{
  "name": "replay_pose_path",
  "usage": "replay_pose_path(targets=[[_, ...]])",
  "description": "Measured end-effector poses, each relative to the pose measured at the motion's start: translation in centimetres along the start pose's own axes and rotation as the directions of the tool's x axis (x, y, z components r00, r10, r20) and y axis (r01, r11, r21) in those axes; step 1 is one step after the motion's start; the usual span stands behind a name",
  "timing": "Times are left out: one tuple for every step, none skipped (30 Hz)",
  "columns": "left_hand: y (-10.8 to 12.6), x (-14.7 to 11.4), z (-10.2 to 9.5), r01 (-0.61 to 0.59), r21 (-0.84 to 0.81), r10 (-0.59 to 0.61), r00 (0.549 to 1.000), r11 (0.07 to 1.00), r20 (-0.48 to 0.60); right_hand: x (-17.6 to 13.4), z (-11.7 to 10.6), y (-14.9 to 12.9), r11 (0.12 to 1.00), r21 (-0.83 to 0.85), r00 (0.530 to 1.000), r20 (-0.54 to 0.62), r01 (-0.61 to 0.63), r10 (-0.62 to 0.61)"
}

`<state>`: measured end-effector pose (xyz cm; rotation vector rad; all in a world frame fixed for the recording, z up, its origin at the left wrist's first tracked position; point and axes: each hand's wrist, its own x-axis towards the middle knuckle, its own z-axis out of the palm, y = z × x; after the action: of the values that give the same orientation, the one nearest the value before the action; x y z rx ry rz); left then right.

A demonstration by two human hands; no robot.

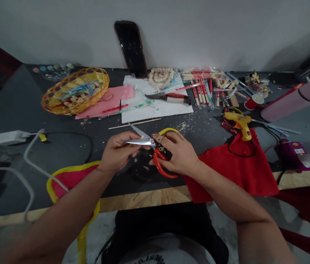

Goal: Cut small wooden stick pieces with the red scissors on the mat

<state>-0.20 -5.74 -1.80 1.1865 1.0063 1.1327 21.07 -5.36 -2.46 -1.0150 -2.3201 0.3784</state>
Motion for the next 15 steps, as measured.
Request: replay_pose_path(targets=[[0.00, -0.04, -0.06, 0.003, 0.009, -0.003, 1.000, 1.000, 0.003, -0.04, 0.08, 0.00, 1.000, -0.004, 1.000, -0.001, 0.006, -0.006], [0.03, -0.09, -0.14, 0.000, 0.027, -0.001, 1.000, 1.000, 0.005, -0.08, 0.16, -0.01, 1.000, -0.014, 1.000, -0.005, 0.013, -0.013], [0.09, -0.16, -0.21, -0.008, 0.050, 0.008, 1.000, 0.999, 0.005, -0.12, 0.21, -0.04, 0.999, -0.029, 1.000, -0.013, 0.020, -0.020], [0.17, -0.22, -0.27, -0.020, 0.075, 0.019, 1.000, 0.997, 0.009, -0.16, 0.25, -0.08, 0.999, -0.047, 0.999, -0.022, 0.026, -0.027], [0.27, -0.28, -0.31, -0.031, 0.095, 0.030, 0.999, 0.995, 0.012, -0.20, 0.26, -0.14, 0.997, -0.065, 0.999, -0.029, 0.032, -0.034], [0.37, -0.33, -0.33, -0.042, 0.106, 0.041, 0.999, 0.994, 0.011, -0.24, 0.26, -0.20, 0.996, -0.081, 0.999, -0.034, 0.037, -0.040], [0.46, -0.36, -0.32, -0.048, 0.106, 0.047, 0.999, 0.993, 0.007, -0.27, 0.25, -0.26, 0.995, -0.094, 0.998, -0.037, 0.041, -0.044], [0.53, -0.37, -0.29, -0.050, 0.097, 0.050, 0.999, 0.994, 0.002, -0.30, 0.24, -0.32, 0.994, -0.104, 0.998, -0.039, 0.042, -0.047], [0.56, -0.37, -0.25, -0.047, 0.080, 0.048, 0.999, 0.996, -0.004, -0.32, 0.22, -0.36, 0.993, -0.110, 0.998, -0.038, 0.042, -0.047], [0.57, -0.33, -0.19, -0.042, 0.060, 0.043, 0.999, 0.997, -0.011, -0.32, 0.22, -0.40, 0.993, -0.114, 0.998, -0.036, 0.037, -0.041], [0.55, -0.28, -0.14, -0.036, 0.037, 0.037, 0.999, 0.999, -0.021, -0.31, 0.21, -0.43, 0.993, -0.116, 0.999, -0.033, 0.026, -0.030], [0.51, -0.22, -0.08, -0.028, 0.018, 0.029, 0.999, 0.999, -0.028, -0.29, 0.20, -0.44, 0.993, -0.118, 0.999, -0.030, 0.012, -0.016], [0.46, -0.15, -0.04, -0.020, 0.005, 0.020, 0.999, 1.000, -0.035, -0.25, 0.19, -0.45, 0.993, -0.118, 1.000, -0.026, -0.004, 0.001], [0.41, -0.08, -0.01, -0.013, -0.001, 0.013, 0.999, 1.000, -0.040, -0.20, 0.16, -0.45, 0.993, -0.116, 1.000, -0.023, -0.017, 0.014], [0.38, -0.03, 0.01, -0.003, -0.002, 0.003, 0.999, 1.000, -0.039, -0.13, 0.12, -0.43, 0.993, -0.113, 1.000, -0.021, -0.024, 0.022]])
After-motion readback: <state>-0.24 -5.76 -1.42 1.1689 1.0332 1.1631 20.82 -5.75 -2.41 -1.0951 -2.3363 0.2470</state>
